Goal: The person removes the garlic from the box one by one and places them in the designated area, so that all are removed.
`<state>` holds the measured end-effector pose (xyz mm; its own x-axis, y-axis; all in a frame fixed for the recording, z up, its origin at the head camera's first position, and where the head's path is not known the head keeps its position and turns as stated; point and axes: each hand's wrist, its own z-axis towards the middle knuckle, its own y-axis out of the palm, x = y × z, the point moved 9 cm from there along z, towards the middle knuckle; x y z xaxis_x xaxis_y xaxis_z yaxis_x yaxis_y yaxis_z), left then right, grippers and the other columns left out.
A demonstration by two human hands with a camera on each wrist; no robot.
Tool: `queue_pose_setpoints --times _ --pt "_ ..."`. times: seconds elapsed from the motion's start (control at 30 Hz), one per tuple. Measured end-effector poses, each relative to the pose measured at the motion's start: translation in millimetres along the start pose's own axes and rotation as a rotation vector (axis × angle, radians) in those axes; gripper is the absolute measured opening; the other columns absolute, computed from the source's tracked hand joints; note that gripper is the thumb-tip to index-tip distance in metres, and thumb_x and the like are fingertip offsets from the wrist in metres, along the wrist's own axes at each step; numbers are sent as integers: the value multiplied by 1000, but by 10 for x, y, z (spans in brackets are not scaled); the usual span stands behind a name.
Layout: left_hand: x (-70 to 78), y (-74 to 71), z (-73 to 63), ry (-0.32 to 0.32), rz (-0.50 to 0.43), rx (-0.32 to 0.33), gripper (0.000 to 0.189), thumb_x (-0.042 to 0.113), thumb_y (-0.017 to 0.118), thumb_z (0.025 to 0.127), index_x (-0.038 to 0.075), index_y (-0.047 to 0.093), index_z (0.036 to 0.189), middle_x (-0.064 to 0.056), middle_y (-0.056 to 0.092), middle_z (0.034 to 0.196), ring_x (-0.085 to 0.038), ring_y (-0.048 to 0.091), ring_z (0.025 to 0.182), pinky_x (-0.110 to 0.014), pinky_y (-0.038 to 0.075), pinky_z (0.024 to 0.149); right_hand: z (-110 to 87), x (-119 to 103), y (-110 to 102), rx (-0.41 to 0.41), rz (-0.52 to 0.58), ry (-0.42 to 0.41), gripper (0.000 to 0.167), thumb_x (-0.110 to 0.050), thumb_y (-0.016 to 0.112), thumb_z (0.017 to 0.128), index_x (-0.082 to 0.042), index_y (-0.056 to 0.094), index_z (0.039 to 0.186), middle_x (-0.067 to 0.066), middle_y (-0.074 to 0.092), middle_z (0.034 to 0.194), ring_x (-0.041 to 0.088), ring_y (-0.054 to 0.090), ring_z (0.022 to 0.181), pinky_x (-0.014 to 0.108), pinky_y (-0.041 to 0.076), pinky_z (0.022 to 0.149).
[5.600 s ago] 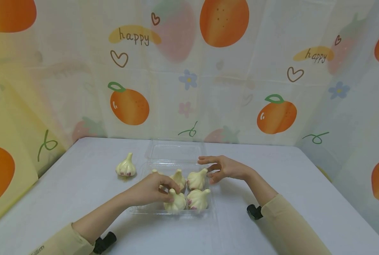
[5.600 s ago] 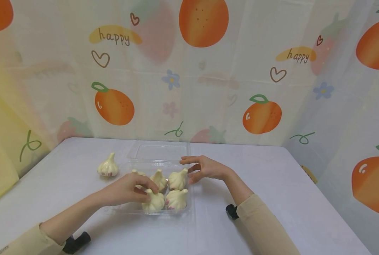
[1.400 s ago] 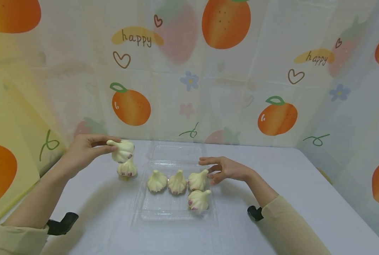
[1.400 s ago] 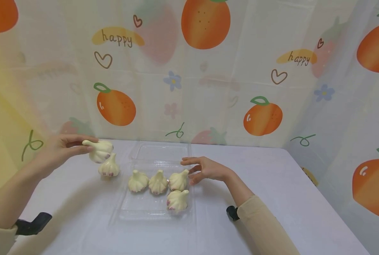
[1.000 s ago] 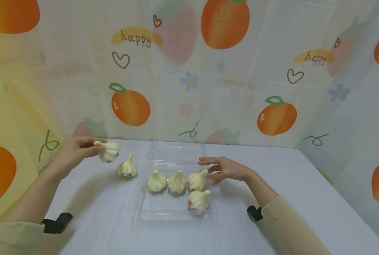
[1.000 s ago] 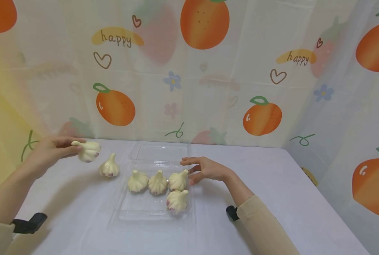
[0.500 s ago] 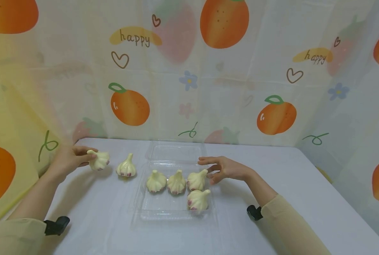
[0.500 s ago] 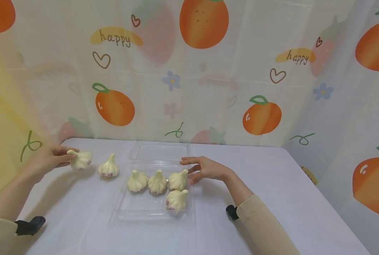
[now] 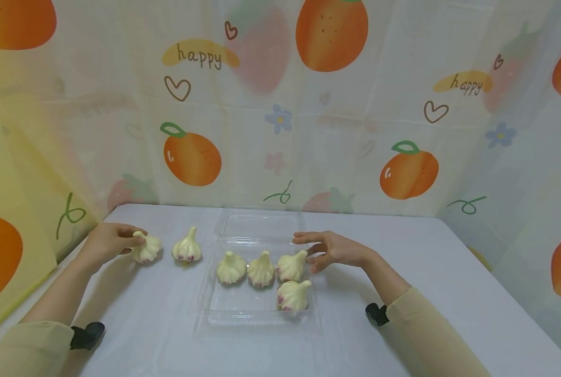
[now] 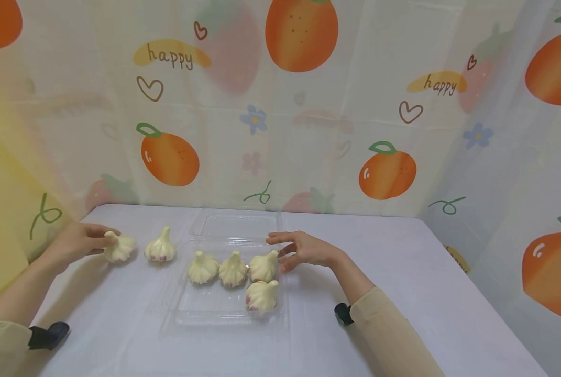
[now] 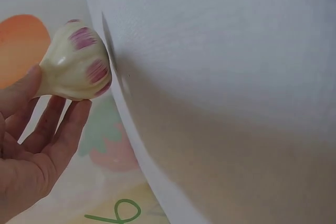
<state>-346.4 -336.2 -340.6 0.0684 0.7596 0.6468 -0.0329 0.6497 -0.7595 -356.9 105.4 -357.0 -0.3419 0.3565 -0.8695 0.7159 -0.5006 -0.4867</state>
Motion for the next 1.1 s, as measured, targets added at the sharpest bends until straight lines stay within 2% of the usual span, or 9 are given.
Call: queue_pose_setpoints --times 0.3,0.53,0.83,1.1 --pt "12 28 15 9 40 3 43 27 69 91 -6 67 119 -25 72 114 -4 64 81 -21 54 68 -1 1 0 -2 -1 2 75 -5 69 84 -1 36 151 16 20 166 39 48 135 53 42 112" --pt "33 56 9 17 86 10 43 28 68 92 -4 67 120 -26 70 116 -12 65 81 -25 50 66 -2 -2 2 0 -8 -6 73 -2 68 85 0 36 151 17 20 165 39 49 135 52 43 112" --pt "55 57 15 34 112 19 44 28 67 92 -6 65 121 -29 68 118 -13 65 86 -26 51 65 2 2 2 -2 -17 -13 75 -7 71 84 -1 36 151 17 20 165 40 48 135 52 43 112" --pt "61 54 20 42 111 13 47 30 66 93 -7 64 123 -35 63 123 -38 68 99 -28 52 66 3 7 1 -4 -17 -13 76 -8 72 84 -1 36 151 17 20 165 39 49 135 53 42 113"
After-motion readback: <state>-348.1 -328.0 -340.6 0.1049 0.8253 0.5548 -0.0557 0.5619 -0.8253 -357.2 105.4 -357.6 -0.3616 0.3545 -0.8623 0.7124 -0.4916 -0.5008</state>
